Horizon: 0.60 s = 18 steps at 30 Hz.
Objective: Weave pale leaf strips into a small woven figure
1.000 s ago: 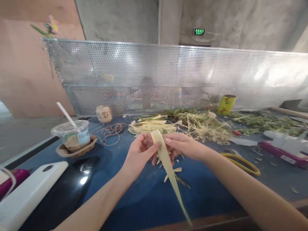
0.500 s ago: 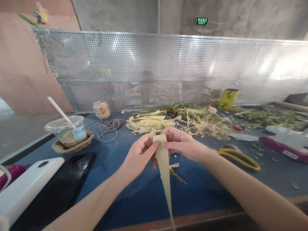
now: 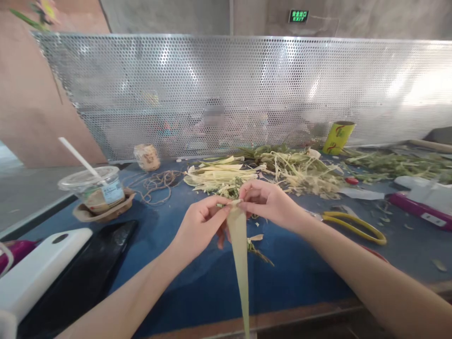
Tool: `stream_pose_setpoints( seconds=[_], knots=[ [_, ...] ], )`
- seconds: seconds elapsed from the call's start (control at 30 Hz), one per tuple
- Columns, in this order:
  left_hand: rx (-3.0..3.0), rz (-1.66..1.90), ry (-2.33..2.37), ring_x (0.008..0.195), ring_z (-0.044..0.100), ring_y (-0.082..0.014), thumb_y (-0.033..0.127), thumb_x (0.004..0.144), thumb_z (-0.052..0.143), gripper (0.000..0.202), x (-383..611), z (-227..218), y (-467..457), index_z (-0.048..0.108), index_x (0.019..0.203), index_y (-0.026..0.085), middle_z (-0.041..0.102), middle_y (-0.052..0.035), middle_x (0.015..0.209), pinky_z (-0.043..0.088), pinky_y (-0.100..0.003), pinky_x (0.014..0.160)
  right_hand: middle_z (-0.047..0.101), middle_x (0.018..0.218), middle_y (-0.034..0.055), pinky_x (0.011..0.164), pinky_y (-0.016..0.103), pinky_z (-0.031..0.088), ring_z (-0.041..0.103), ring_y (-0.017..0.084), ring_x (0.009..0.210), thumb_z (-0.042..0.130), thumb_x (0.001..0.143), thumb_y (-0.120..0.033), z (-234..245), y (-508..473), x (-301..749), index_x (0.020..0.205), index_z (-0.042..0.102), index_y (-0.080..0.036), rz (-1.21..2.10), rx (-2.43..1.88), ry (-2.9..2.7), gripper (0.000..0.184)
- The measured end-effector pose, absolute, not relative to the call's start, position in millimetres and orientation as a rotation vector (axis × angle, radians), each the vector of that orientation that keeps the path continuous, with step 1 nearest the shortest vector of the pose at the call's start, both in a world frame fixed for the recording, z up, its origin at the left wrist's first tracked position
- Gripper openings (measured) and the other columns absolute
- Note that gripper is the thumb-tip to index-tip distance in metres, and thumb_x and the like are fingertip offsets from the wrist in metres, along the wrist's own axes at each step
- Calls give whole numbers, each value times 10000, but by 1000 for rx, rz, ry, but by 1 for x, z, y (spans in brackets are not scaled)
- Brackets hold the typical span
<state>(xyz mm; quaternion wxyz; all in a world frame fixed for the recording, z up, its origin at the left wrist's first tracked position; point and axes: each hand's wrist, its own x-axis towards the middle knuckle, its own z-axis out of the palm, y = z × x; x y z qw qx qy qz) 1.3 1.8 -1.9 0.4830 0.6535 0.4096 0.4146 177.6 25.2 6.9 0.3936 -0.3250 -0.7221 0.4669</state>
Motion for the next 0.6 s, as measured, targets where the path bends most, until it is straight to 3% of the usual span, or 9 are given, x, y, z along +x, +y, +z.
stream_pose_setpoints(
  seconds=[0.23,0.43,0.6],
  knots=[
    [1581,1036,1022,332,523,-78,219,769,520,124,3,6,-2,574,706,127,611,20,466,413,-154,327,622,647,6,436,181,476,529,63,474,616,728,-247,8,23,177,838,629,-144,1143,-828,-1852,151],
    [1535,1049,951,314,493,-75,182,721,535,118,-2,4,-2,583,630,125,593,21,453,404,-168,310,616,606,4,380,180,461,549,83,478,641,702,-270,10,23,180,830,647,-140,1260,-799,-1843,182],
    [1491,1028,875,370,550,-113,166,711,537,118,-4,1,0,575,607,128,612,0,471,416,-178,311,616,619,5,358,180,437,540,83,470,646,687,-279,8,22,179,818,634,-132,1275,-872,-1835,198]
  ],
)
